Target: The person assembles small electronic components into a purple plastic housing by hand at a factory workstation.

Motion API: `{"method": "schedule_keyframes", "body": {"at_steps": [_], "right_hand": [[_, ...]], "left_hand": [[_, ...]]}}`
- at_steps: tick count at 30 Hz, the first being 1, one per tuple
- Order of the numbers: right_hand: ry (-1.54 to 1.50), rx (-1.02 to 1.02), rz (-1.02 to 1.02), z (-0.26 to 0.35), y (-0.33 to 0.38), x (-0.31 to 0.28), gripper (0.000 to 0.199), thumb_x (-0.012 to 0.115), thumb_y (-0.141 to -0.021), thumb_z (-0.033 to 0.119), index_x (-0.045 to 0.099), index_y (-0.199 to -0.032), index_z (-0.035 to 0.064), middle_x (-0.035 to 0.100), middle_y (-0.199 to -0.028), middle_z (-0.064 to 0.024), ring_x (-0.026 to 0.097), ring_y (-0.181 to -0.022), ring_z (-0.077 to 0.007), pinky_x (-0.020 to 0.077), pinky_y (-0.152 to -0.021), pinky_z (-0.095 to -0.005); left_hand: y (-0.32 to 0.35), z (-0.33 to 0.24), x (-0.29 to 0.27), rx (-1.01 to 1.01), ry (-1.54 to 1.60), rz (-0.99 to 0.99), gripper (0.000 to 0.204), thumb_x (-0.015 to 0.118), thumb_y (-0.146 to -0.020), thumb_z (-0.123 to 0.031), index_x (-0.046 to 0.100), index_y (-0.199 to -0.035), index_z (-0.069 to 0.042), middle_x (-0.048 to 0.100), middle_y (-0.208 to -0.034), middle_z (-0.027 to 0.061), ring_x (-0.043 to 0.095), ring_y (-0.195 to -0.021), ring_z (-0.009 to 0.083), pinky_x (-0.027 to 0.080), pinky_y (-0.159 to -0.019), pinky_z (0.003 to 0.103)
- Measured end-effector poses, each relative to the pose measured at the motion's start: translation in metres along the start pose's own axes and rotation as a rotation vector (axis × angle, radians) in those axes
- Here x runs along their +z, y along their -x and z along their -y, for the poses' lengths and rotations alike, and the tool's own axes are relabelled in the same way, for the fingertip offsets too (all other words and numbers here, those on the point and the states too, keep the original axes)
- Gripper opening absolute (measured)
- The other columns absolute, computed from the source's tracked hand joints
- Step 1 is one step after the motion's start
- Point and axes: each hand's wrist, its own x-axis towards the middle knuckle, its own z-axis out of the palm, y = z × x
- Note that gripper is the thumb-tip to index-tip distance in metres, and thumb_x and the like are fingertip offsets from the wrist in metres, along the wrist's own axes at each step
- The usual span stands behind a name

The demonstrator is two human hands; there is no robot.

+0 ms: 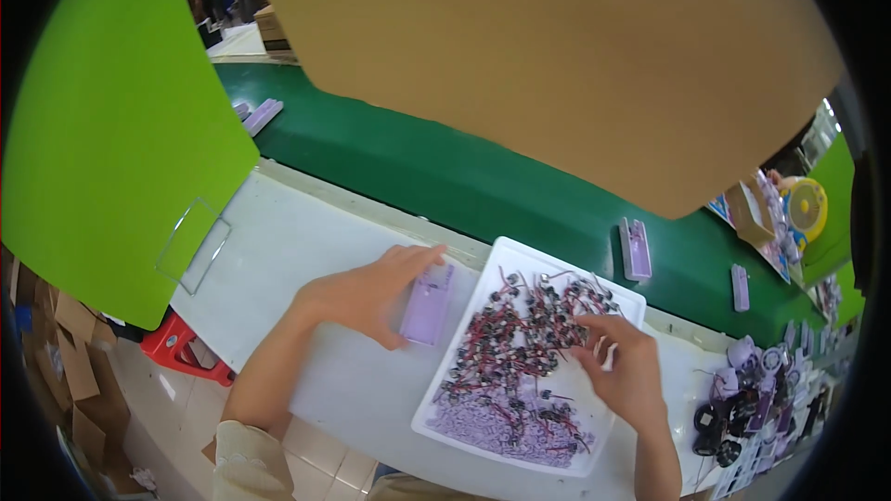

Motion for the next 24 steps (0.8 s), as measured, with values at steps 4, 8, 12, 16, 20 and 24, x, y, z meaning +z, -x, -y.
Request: {"method": "schedule_keyframes", "body": {"at_steps": [4, 8, 12, 16, 20, 24], "right_hand": [[0.080, 0.126, -0.061, -0.034, 0.032, -0.034, 0.030, 0.077, -0.072, -0.002, 0.070, -0.099, 0.0072, 0.062, -0.077, -0.0051, 0.052, -0.056, -0.0139, 0.0410, -0.050, -0.0270], [0.074, 0.046, -0.013, -0.043, 0.053, -0.029, 0.027, 0.077, -0.071, 0.000, 0.071, -0.097, 0.0083, 0.062, -0.079, -0.0053, 0.054, -0.058, -0.0172, 0.0458, -0.054, -0.0300], [0.164, 0.081, -0.107, -0.046, 0.044, -0.021, 0.019, 0.073, -0.076, 0.002, 0.072, -0.094, 0.0087, 0.062, -0.086, -0.0064, 0.060, -0.066, -0.0211, 0.0489, -0.060, -0.0311], [0.198, 0.025, -0.128, -0.059, 0.038, 0.000, 0.016, 0.073, -0.077, 0.003, 0.071, -0.091, 0.0081, 0.062, -0.089, -0.0073, 0.062, -0.072, -0.0245, 0.0502, -0.062, -0.0335], [0.162, -0.039, -0.130, -0.065, 0.044, -0.007, 0.016, 0.071, -0.075, -0.002, 0.067, -0.089, 0.0047, 0.063, -0.088, -0.0101, 0.059, -0.065, -0.0222, 0.0469, -0.058, -0.0318], [0.158, -0.045, -0.056, -0.057, 0.050, -0.014, 0.015, 0.070, -0.074, -0.002, 0.064, -0.086, 0.0036, 0.062, -0.080, -0.0103, 0.061, -0.068, -0.0249, 0.0487, -0.060, -0.0334]], "left_hand": [[-0.007, 0.017, -0.014, 0.014, -0.012, -0.097, 0.128, 0.088, -0.055, -0.020, 0.008, -0.154, -0.002, 0.037, -0.144, 0.0177, 0.037, -0.133, 0.0326, 0.031, -0.113, 0.038], [-0.044, 0.019, -0.037, -0.031, -0.071, -0.096, 0.127, 0.088, -0.057, -0.026, 0.008, -0.153, -0.001, 0.039, -0.142, 0.0182, 0.040, -0.130, 0.0331, 0.033, -0.111, 0.039], [-0.115, 0.021, -0.042, -0.034, -0.172, -0.143, 0.125, 0.086, -0.057, -0.027, 0.011, -0.154, -0.005, 0.039, -0.144, 0.0162, 0.041, -0.130, 0.0301, 0.035, -0.111, 0.039], [-0.175, 0.044, -0.028, -0.008, -0.114, -0.141, 0.125, 0.086, -0.057, -0.035, 0.014, -0.150, 0.005, 0.040, -0.142, 0.0286, 0.044, -0.129, 0.0348, 0.034, -0.111, 0.039], [-0.203, 0.040, -0.018, -0.035, -0.087, -0.058, 0.127, 0.085, -0.056, -0.043, 0.016, -0.149, 0.009, 0.033, -0.147, 0.0300, 0.039, -0.135, 0.0364, 0.032, -0.112, 0.036], [-0.192, 0.049, -0.026, -0.110, -0.058, -0.044, 0.140, 0.088, -0.049, -0.054, 0.014, -0.152, 0.003, 0.025, -0.155, 0.0238, 0.037, -0.137, 0.0335, 0.032, -0.113, 0.039]]}}
